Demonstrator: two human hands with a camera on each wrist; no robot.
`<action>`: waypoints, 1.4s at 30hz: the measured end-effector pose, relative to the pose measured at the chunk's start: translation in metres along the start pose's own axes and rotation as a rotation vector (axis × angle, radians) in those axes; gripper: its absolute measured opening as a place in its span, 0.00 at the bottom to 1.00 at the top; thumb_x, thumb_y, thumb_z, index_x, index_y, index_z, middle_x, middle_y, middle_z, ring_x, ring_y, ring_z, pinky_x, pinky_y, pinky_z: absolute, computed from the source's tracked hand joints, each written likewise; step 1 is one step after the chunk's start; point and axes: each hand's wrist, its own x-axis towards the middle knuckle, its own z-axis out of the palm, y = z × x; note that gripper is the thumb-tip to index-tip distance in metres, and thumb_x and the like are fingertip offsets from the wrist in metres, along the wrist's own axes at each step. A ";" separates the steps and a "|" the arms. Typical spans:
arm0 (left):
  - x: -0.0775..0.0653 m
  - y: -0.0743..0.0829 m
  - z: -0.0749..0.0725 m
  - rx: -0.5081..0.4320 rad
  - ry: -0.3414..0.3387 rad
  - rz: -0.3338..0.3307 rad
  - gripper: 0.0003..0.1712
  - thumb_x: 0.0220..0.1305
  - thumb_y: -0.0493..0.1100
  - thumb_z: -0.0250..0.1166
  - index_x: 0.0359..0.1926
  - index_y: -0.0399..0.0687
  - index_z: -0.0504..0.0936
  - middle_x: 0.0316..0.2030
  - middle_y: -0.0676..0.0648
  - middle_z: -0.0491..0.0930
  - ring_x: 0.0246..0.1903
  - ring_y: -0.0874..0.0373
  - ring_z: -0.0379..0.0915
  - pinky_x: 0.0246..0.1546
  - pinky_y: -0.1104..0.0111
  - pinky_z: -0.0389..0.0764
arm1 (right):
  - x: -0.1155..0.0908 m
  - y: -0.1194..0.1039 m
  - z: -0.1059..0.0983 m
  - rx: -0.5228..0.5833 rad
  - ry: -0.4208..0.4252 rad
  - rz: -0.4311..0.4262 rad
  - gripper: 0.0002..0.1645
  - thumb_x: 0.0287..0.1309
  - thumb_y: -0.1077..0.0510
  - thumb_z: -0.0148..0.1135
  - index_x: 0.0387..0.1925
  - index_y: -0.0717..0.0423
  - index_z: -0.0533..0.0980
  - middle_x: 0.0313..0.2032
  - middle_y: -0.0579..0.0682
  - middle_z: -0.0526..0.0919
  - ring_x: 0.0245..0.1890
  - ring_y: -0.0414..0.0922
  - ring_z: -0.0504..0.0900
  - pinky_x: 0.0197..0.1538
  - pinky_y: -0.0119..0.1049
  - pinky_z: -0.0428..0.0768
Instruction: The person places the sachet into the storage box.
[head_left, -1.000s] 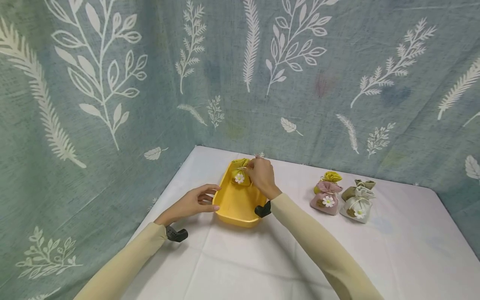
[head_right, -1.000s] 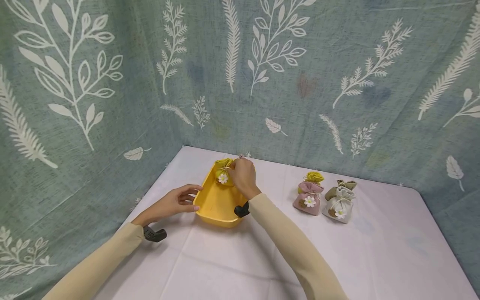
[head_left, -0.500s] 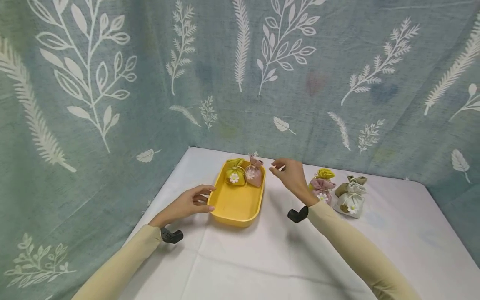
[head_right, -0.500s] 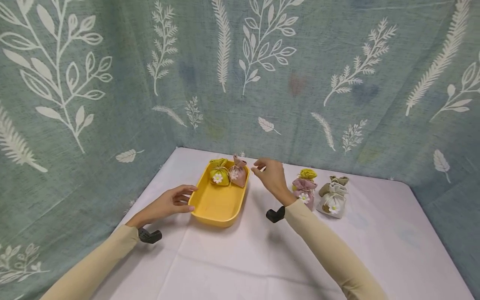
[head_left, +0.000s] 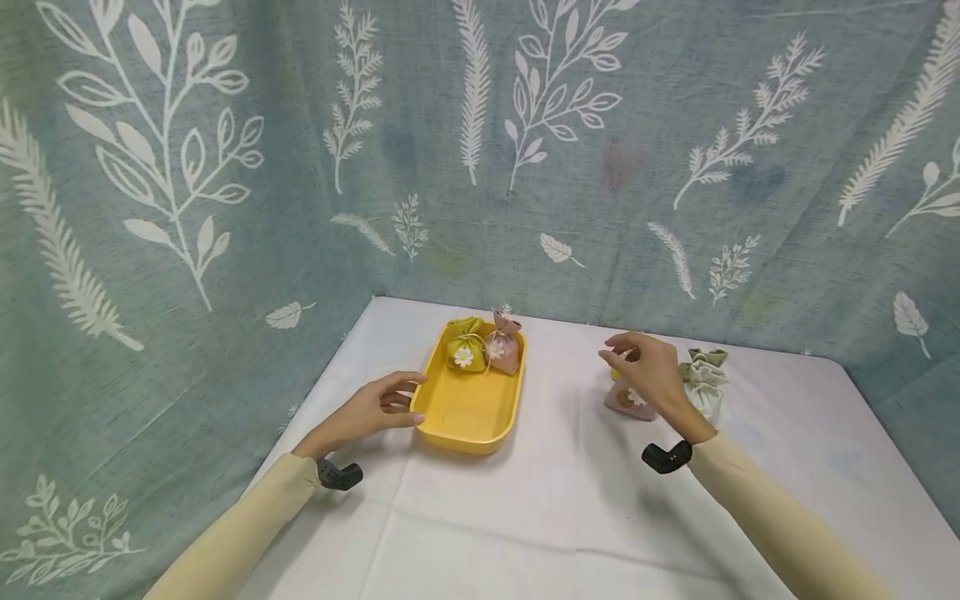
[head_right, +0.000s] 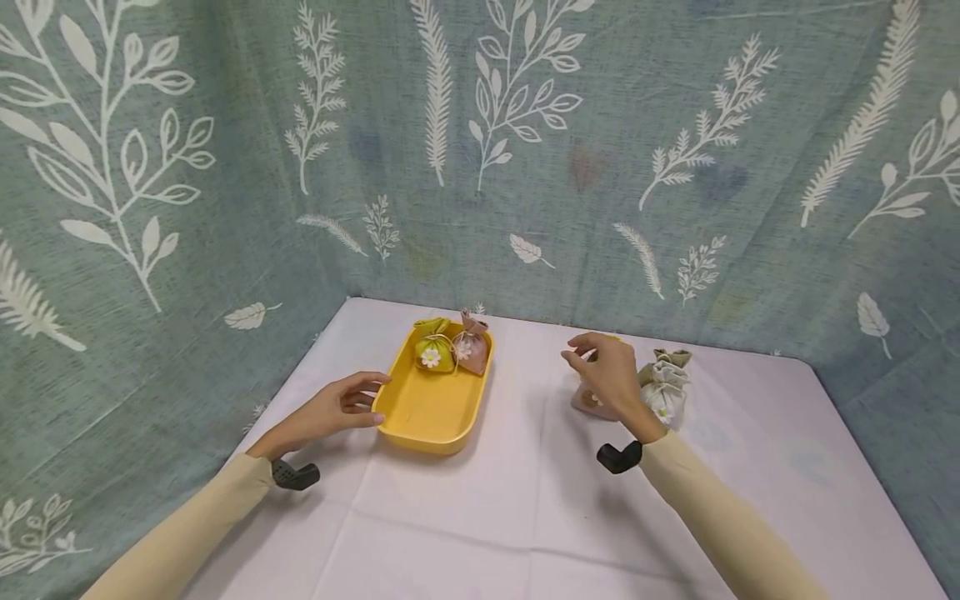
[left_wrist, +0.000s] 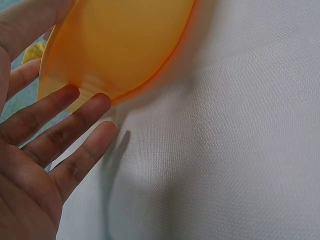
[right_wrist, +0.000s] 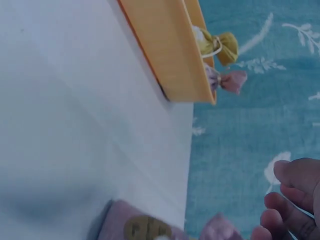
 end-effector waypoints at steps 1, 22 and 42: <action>0.000 -0.001 0.000 0.002 0.000 0.000 0.45 0.60 0.56 0.77 0.74 0.54 0.68 0.67 0.44 0.73 0.60 0.49 0.76 0.61 0.54 0.79 | -0.003 0.003 -0.004 0.000 0.006 0.001 0.12 0.64 0.54 0.72 0.46 0.56 0.87 0.35 0.53 0.89 0.30 0.49 0.87 0.32 0.39 0.81; 0.000 -0.004 0.000 0.020 0.014 -0.006 0.46 0.58 0.58 0.78 0.74 0.55 0.69 0.66 0.45 0.73 0.58 0.50 0.77 0.59 0.58 0.81 | -0.063 0.060 -0.072 -0.123 0.095 0.157 0.20 0.66 0.49 0.72 0.52 0.58 0.85 0.35 0.54 0.87 0.34 0.49 0.82 0.30 0.34 0.78; 0.001 -0.001 0.001 0.010 0.008 -0.005 0.46 0.59 0.57 0.77 0.74 0.54 0.69 0.67 0.44 0.73 0.59 0.48 0.77 0.60 0.55 0.80 | -0.092 0.112 -0.098 0.042 -0.056 0.482 0.46 0.65 0.33 0.65 0.70 0.62 0.70 0.53 0.66 0.80 0.36 0.50 0.83 0.32 0.39 0.85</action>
